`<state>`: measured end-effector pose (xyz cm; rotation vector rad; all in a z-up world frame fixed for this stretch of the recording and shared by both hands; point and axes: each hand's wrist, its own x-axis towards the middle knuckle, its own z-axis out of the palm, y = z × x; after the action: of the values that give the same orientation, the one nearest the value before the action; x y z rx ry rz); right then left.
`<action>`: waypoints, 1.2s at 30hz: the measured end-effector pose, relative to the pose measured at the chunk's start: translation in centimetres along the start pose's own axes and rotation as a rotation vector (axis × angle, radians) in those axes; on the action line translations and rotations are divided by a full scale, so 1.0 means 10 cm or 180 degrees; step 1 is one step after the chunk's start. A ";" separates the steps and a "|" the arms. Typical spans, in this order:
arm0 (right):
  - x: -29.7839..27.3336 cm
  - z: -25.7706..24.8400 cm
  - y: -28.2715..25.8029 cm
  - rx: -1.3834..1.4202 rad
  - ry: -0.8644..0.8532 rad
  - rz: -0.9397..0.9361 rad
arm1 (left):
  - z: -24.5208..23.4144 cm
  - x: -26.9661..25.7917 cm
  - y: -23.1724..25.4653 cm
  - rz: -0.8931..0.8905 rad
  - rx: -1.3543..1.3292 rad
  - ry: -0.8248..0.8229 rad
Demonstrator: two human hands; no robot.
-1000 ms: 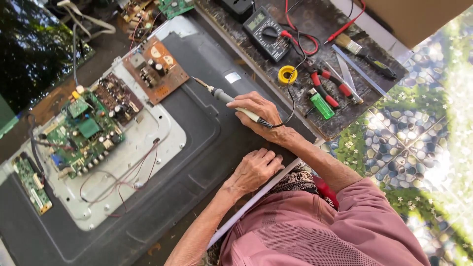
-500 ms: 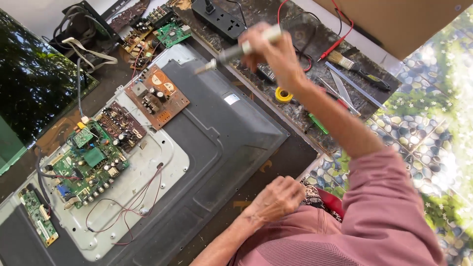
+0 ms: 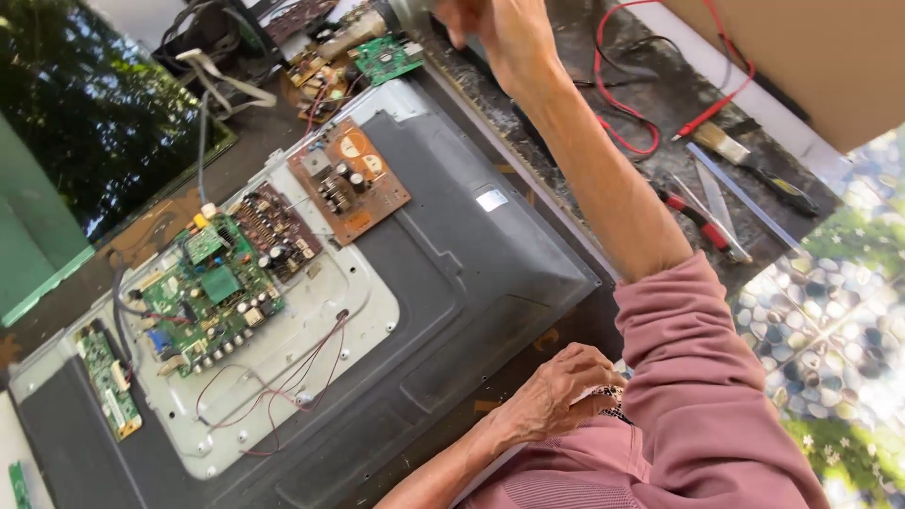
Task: Soldering components on various circuit boards of a disassembled television set.
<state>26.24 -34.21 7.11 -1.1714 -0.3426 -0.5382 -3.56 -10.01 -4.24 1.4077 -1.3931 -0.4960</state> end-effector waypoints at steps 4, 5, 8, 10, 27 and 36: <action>-0.30 0.16 0.19 -0.0050 0.0981 0.0781 | -0.01 -0.03 0.06 -0.0473 -0.0273 -0.0060; -0.37 0.20 0.12 -0.0234 0.0947 0.0750 | -0.01 -0.04 0.03 -0.0516 -0.0227 -0.0191; -0.45 0.35 0.21 -0.0463 0.1287 0.1119 | 0.04 -0.07 -0.05 -0.0556 -0.0260 -0.0174; -0.51 0.37 0.33 -0.0425 0.1256 0.1199 | 0.03 -0.07 -0.05 -0.0523 -0.0260 -0.0153; -0.69 0.37 0.83 -0.0405 0.1373 0.1409 | 0.14 -0.10 -0.19 -0.0194 -0.0360 0.0101; -0.72 0.52 0.72 -0.0332 0.0530 0.0926 | 0.25 -0.15 -0.27 -0.0191 -0.0293 0.0201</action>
<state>24.48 -25.68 -0.38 -1.2421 0.0005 -0.3981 -4.79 -10.23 -7.98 1.3820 -1.2652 -0.5434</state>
